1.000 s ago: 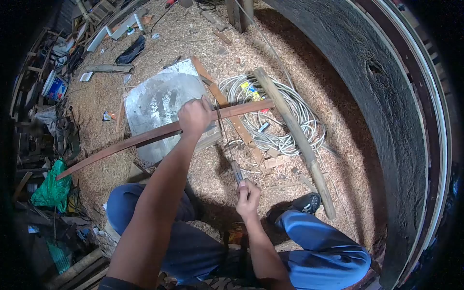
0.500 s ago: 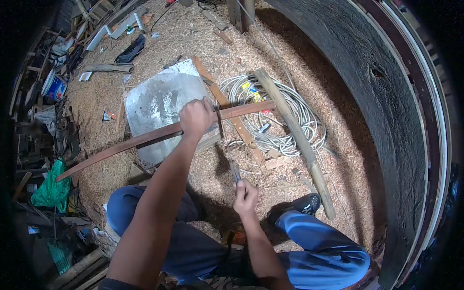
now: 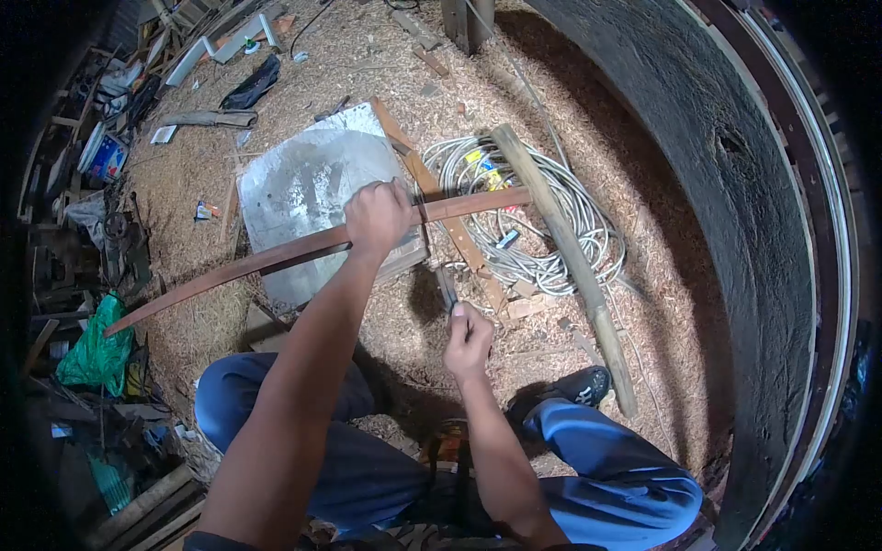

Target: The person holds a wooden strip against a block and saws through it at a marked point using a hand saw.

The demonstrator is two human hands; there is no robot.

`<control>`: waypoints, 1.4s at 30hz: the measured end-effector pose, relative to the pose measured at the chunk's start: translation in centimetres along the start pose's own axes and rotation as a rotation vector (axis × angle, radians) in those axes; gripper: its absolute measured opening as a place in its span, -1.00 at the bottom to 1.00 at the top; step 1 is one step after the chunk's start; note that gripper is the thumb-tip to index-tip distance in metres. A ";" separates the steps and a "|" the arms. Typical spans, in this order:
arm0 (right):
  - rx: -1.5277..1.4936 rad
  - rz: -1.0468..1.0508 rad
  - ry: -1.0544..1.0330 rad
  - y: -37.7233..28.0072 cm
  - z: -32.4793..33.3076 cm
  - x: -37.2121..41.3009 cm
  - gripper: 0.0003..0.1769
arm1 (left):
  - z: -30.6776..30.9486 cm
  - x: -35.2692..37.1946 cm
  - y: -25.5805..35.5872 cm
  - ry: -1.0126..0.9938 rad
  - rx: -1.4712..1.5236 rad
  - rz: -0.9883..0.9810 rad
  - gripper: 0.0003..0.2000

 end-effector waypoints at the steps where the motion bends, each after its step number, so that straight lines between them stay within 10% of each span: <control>1: -0.042 -0.005 0.012 0.0 0.2 0.5 -0.55 | 0.0 0.0 0.1 -0.006 -0.009 0.016 -0.60; 42: -0.019 -0.012 0.071 0.5 0.8 2.6 -0.50 | -0.3 -0.1 0.1 0.012 -0.010 -0.011 -0.61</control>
Point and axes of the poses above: each hand's wrist, its own x-axis away from the middle knuckle, its own z-axis out of the back of the hand, y = z × x, the point moved 4 cm from there along -x, towards the middle knuckle, and after that the axes turned 3 degrees about y, right-handed, at the moved point
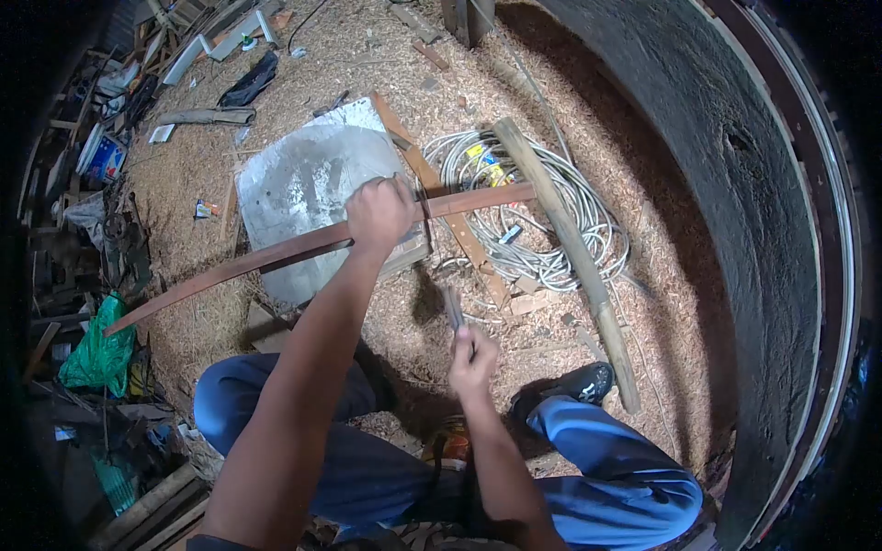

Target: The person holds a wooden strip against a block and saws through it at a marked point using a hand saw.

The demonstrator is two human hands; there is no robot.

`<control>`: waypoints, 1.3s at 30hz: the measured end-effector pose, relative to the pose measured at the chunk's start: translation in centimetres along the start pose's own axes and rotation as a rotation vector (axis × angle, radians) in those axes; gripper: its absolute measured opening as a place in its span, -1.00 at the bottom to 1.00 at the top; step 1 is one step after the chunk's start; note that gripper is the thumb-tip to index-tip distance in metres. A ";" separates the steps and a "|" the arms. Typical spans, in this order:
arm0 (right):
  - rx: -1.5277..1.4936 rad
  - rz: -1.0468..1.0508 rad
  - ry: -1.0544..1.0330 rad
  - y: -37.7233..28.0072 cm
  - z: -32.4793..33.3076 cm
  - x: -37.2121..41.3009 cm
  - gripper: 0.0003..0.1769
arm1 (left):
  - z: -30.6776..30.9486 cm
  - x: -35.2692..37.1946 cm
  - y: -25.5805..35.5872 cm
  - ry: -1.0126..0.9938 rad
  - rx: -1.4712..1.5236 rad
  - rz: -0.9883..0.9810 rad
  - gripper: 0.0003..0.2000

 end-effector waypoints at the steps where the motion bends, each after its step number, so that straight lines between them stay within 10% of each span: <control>1: 0.015 0.025 -0.002 0.3 -0.7 -1.9 -0.50 | 0.2 0.0 0.1 0.015 -0.008 -0.010 -0.61; 39: 0.018 0.010 -0.027 -0.1 -0.1 -1.0 -0.56 | -0.1 0.0 0.1 0.079 0.001 -0.048 -0.63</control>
Point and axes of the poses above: each hand's wrist, its own x-axis away from the middle knuckle, its own z-axis out of the back of the hand, y = z × x, the point moved 4 cm from there along -x, towards the middle knuckle, and after that the axes turned 3 degrees about y, right-handed, at the moved point
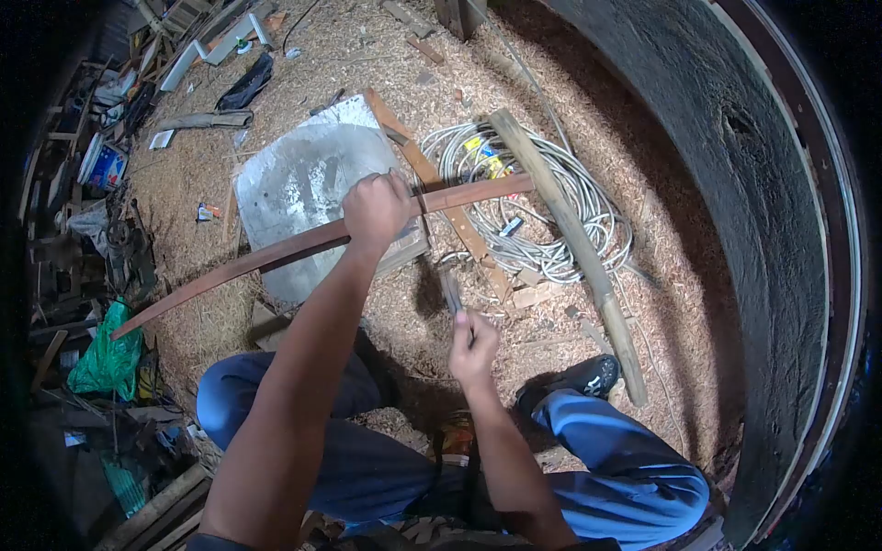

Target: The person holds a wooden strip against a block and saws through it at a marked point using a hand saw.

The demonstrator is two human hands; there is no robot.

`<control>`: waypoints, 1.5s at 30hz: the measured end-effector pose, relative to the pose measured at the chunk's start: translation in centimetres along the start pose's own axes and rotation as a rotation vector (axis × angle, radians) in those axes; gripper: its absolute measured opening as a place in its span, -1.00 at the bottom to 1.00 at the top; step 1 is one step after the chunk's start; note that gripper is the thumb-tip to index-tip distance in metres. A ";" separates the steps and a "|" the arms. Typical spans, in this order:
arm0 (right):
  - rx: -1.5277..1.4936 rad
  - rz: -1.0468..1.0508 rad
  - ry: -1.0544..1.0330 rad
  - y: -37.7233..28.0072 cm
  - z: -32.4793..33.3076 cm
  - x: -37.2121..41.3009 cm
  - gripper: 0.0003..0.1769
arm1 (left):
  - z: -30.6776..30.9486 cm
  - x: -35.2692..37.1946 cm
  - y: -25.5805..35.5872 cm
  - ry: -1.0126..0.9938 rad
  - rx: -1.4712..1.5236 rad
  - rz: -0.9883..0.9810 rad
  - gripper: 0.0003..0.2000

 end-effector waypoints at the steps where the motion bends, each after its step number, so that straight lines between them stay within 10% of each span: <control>1: -0.006 0.008 -0.004 0.1 0.7 1.3 -0.56 | 0.0 0.0 0.0 -0.008 0.005 0.009 -0.63; 45: 0.021 -0.005 0.060 0.3 1.9 2.5 -0.57 | -0.4 -0.4 0.2 0.015 -0.045 0.027 -0.64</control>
Point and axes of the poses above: each hand's wrist, its own x-axis away from the middle knuckle, its own z-axis out of the back of the hand, y = z × x, the point moved 4 cm from there along -x, towards the middle knuckle, and after that the axes turned 3 degrees about y, right-handed, at the moved point
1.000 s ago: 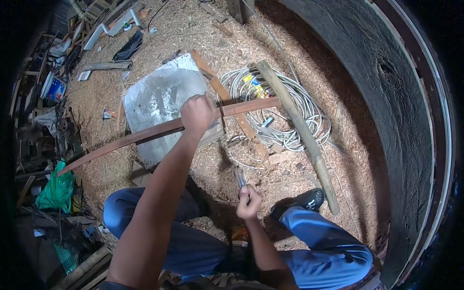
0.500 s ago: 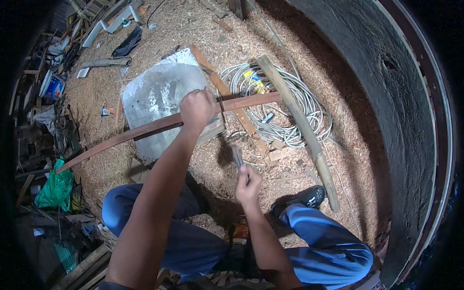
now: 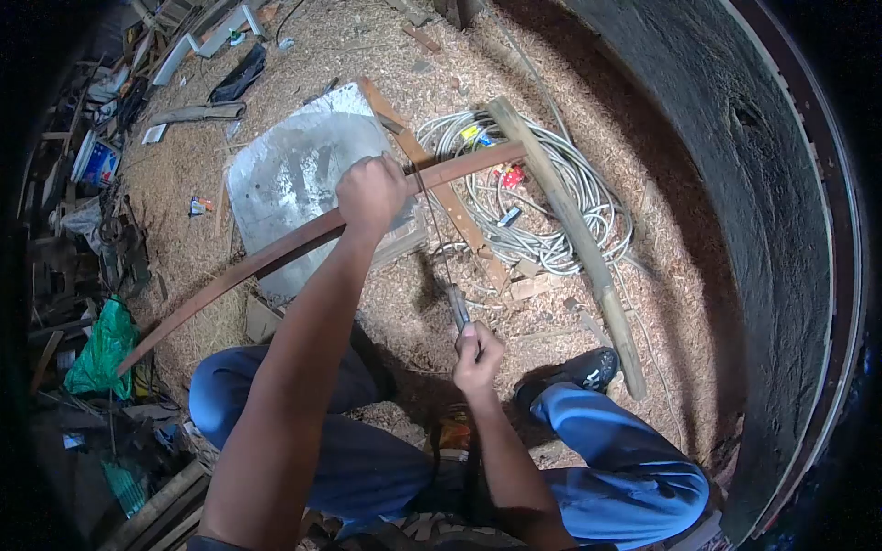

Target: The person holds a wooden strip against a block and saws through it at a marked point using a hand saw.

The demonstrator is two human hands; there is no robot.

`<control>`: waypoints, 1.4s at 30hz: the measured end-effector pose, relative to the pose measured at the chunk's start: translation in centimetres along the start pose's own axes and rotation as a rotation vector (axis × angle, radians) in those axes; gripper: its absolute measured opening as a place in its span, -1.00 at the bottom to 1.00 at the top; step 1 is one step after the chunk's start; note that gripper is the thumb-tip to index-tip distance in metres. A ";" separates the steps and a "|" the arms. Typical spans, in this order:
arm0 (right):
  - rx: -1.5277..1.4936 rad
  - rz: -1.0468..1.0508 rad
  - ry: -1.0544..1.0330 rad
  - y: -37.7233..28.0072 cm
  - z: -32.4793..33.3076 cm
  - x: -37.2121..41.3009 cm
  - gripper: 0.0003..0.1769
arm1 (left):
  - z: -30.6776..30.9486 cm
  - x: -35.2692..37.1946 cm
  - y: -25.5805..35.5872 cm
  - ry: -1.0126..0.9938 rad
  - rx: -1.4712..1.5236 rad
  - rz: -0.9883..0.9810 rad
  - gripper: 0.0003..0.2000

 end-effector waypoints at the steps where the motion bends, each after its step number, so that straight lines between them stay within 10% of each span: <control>1: -0.047 -0.056 -0.028 0.1 0.6 -0.4 -0.56 | 0.3 -0.1 0.1 -0.014 0.005 0.012 -0.64; 42: 0.048 -0.014 -0.086 -0.5 1.8 2.8 -0.55 | 1.2 1.8 0.1 -0.061 0.062 0.022 -0.62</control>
Point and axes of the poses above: each hand's wrist, its own x-axis away from the middle knuckle, its own z-axis out of the back of the hand, y = z × x, the point moved 4 cm from there along -x, towards the middle knuckle, and after that the axes turned 3 degrees about y, right-handed, at the moved point
